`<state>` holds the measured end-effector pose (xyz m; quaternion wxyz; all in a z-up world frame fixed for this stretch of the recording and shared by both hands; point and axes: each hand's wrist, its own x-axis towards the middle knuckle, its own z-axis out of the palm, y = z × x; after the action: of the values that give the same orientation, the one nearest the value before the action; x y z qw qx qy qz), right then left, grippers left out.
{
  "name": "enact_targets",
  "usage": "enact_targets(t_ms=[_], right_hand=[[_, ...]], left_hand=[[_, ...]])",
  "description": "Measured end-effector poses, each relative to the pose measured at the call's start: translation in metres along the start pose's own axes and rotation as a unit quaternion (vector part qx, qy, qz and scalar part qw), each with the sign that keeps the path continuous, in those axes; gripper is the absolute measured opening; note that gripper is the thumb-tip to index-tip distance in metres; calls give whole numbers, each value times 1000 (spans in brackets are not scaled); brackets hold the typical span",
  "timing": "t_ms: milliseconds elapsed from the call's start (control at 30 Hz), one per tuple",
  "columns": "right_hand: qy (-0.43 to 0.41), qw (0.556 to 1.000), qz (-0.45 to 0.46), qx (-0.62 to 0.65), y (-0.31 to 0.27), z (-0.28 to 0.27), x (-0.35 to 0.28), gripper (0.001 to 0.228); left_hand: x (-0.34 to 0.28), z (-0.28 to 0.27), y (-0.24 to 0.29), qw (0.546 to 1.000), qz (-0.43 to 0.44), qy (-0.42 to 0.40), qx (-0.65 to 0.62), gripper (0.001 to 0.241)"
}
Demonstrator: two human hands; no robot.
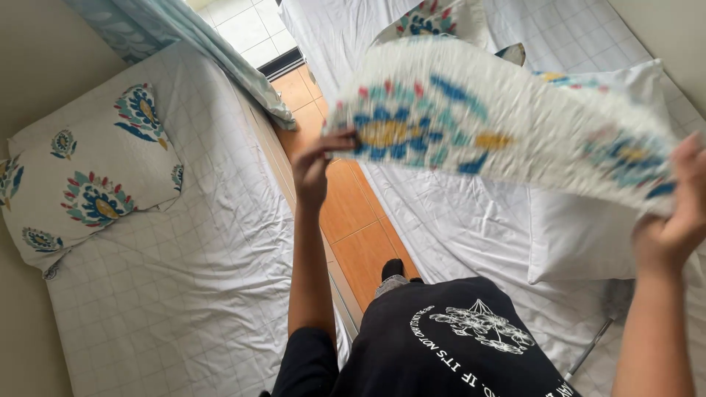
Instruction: The person removes a patterned pillowcase from a pillow using a duster, then folds a patterned towel on the bed and places it on a wooden surface. The person then uses the duster to clean the pillow and the bed surface.
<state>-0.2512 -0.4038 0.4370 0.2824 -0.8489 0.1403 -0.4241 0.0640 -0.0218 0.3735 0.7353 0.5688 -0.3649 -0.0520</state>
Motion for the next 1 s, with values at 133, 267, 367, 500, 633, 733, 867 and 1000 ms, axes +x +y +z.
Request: enact_targets(t_ms=[133,267,367,500,633,733,867,1000], right_hand=[[-71,993,43,-83,32,12,-121,69],[-113,982,133,-74,52,22,-215,71],[-175,956,215,-92,71,24,-269,72],[-309,916,235,-102,116,32,-341,72],[-404,873,240,-131,151,41,-394,57],[-444,847,245,-157,187,54,-426,51],[-492,798,290,-192,191,59,-424,44],[-577,692,365,-234,195,77,-401,34]], left_hand=[[-90,-8,-48,981,-182,65,-27,40],[-185,-26,-117,962,-262,69,-20,38],[-226,-33,-141,929,-365,27,63,38],[-281,-43,-191,802,-516,-63,294,38],[-348,-44,-254,757,-532,-85,369,30],[-370,-37,-270,742,-551,-92,370,28],[-401,-33,-282,738,-561,-115,357,31],[-398,-24,-283,710,-585,-161,358,35]])
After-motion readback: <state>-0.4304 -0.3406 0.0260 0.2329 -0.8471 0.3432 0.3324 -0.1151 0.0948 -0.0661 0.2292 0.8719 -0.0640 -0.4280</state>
